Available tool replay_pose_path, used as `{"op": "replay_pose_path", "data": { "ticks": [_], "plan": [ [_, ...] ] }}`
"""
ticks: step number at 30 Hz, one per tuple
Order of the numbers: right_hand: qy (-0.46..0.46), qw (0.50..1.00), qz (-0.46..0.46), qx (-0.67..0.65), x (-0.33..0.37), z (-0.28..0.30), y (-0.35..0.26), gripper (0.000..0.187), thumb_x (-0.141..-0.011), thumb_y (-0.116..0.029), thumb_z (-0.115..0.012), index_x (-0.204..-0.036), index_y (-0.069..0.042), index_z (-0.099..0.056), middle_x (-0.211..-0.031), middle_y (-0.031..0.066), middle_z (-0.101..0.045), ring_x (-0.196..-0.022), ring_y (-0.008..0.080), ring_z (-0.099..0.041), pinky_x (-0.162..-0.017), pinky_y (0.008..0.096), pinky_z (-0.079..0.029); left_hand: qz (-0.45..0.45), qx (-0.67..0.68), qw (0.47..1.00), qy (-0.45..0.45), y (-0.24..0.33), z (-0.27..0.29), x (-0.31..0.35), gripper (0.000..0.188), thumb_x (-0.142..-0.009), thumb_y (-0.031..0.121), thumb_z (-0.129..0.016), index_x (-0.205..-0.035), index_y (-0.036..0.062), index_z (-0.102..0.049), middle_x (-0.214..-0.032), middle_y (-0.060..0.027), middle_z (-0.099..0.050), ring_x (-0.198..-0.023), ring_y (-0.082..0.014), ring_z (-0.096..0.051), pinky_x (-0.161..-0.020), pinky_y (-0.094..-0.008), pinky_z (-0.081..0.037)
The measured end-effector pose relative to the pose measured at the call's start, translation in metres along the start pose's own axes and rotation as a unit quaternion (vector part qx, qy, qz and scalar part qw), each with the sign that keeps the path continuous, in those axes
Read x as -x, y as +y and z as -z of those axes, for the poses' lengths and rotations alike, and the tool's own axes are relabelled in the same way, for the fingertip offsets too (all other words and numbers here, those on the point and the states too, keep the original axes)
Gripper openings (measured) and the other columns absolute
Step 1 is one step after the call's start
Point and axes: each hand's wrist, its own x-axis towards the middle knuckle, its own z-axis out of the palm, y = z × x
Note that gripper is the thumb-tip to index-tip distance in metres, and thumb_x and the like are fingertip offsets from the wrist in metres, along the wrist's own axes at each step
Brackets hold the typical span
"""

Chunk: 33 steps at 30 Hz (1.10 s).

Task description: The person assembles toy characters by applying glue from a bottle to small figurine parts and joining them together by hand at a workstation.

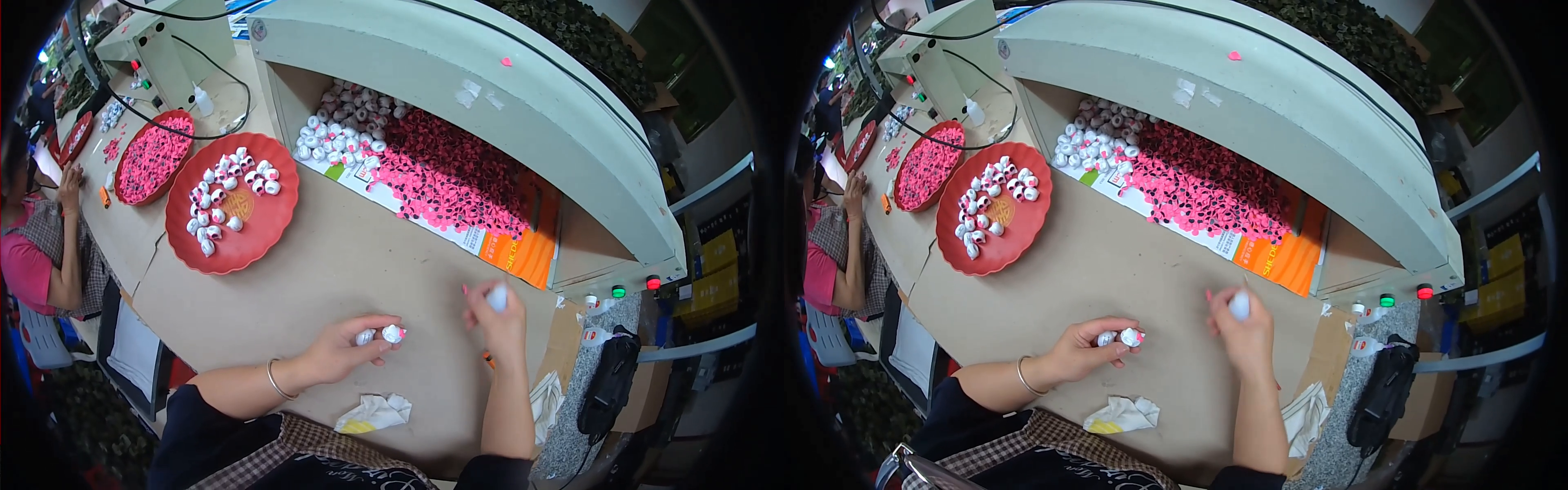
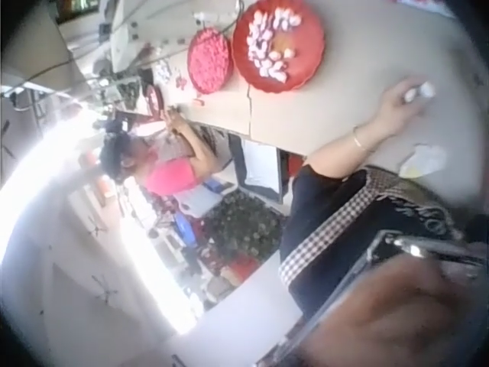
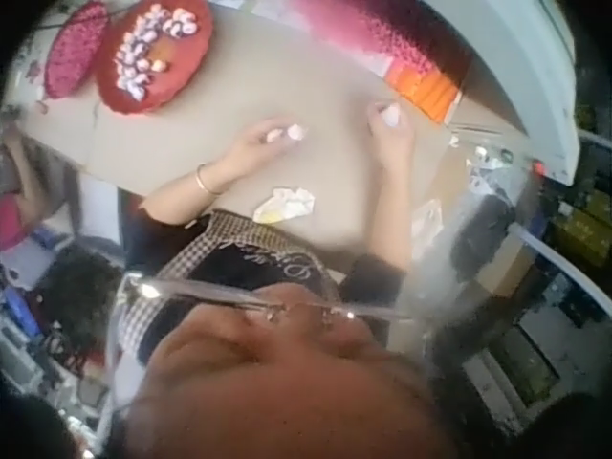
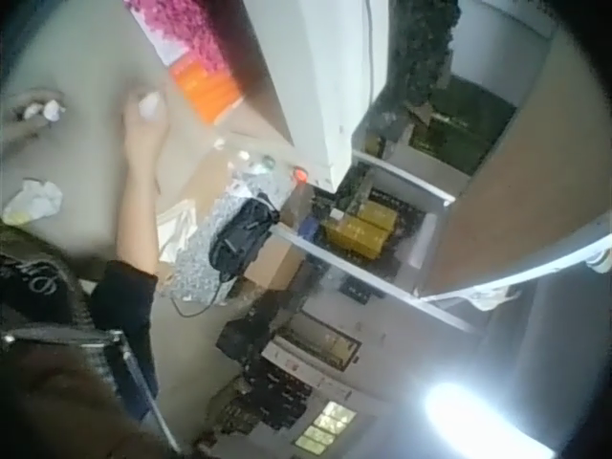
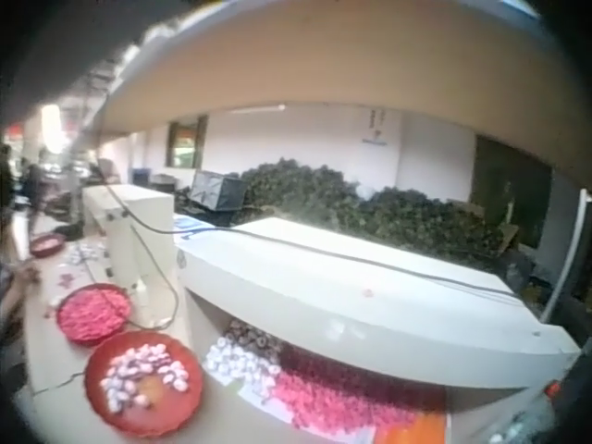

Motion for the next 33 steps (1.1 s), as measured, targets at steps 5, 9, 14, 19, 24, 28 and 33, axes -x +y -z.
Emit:
{"op": "replay_pose_path", "data": {
  "ticks": [5,9,14,19,24,28,33],
  "plan": [
    [-0.060,0.984,-0.009,-0.170,0.079,-0.021,0.014,0.008,-0.075,0.002,-0.056,-0.081,0.002,-0.051,-0.075,0.0077,-0.056,-0.062,0.0136,-0.057,-0.051,0.0246,-0.049,0.026,-0.011,1.000,-0.012,0.003,-0.008,-0.002,0.034,-0.083,0.004,-0.050,-0.116,0.0042,-0.045,-0.102,-0.0047,-0.052,-0.090,-0.0118,-0.053,-0.070,-0.0236,-0.048],
    [-0.085,0.975,-0.029,-0.201,0.090,-0.044,0.016,0.008,-0.075,0.005,-0.056,-0.080,0.001,-0.051,-0.074,0.0101,-0.056,-0.058,0.0128,-0.055,-0.049,0.0239,-0.048,-0.039,-0.074,0.996,-0.030,-0.004,-0.009,-0.002,0.034,-0.082,0.002,-0.050,-0.115,0.0028,-0.047,-0.100,-0.0056,-0.051,-0.087,-0.0119,-0.053,-0.070,-0.0227,-0.047],
    [-0.067,0.976,-0.056,-0.200,0.085,-0.050,0.026,0.007,-0.076,0.002,-0.056,-0.079,0.000,-0.050,-0.074,0.0083,-0.056,-0.059,0.0115,-0.056,-0.050,0.0238,-0.049,-0.108,-0.126,0.985,-0.045,-0.003,-0.013,-0.001,0.033,-0.080,-0.001,-0.050,-0.113,0.0023,-0.050,-0.099,-0.0079,-0.051,-0.088,-0.0130,-0.052,-0.073,-0.0229,-0.046],
    [-0.054,0.977,-0.054,-0.201,0.084,-0.051,0.031,0.008,-0.077,0.001,-0.056,-0.079,-0.001,-0.049,-0.073,0.0072,-0.057,-0.060,0.0109,-0.056,-0.052,0.0239,-0.049,-0.131,-0.173,0.975,-0.047,-0.002,-0.012,0.000,0.032,-0.080,-0.001,-0.051,-0.112,0.0022,-0.051,-0.099,-0.0088,-0.052,-0.089,-0.0150,-0.053,-0.075,-0.0244,-0.044],
    [-0.031,0.979,-0.057,-0.192,0.085,-0.055,0.030,0.009,-0.077,0.000,-0.057,-0.078,-0.001,-0.048,-0.072,0.0068,-0.056,-0.059,0.0102,-0.055,-0.052,0.0229,-0.048,-0.130,-0.152,0.979,-0.046,-0.002,-0.010,-0.002,0.031,-0.080,0.001,-0.051,-0.112,0.0031,-0.051,-0.097,-0.0081,-0.053,-0.088,-0.0141,-0.053,-0.073,-0.0242,-0.045],
    [-0.009,0.989,-0.031,-0.145,0.083,-0.056,0.036,0.012,-0.076,-0.002,-0.060,-0.082,-0.001,-0.050,-0.074,0.0050,-0.055,-0.060,0.0091,-0.054,-0.051,0.0206,-0.046,-0.055,-0.128,0.988,-0.065,-0.001,-0.006,-0.003,0.029,-0.083,0.003,-0.049,-0.112,0.0031,-0.050,-0.105,-0.0083,-0.052,-0.091,-0.0133,-0.053,-0.072,-0.0236,-0.048],
    [0.004,0.994,0.105,-0.013,0.079,-0.056,0.045,0.016,-0.073,-0.003,-0.064,-0.087,-0.002,-0.058,-0.079,0.0030,-0.052,-0.068,0.0097,-0.052,-0.056,0.0216,-0.044,0.001,-0.081,0.995,-0.055,-0.003,-0.006,-0.003,0.029,-0.084,0.007,-0.050,-0.112,0.0038,-0.050,-0.104,-0.0066,-0.055,-0.090,-0.0121,-0.053,-0.072,-0.0242,-0.049]
  ]
}}
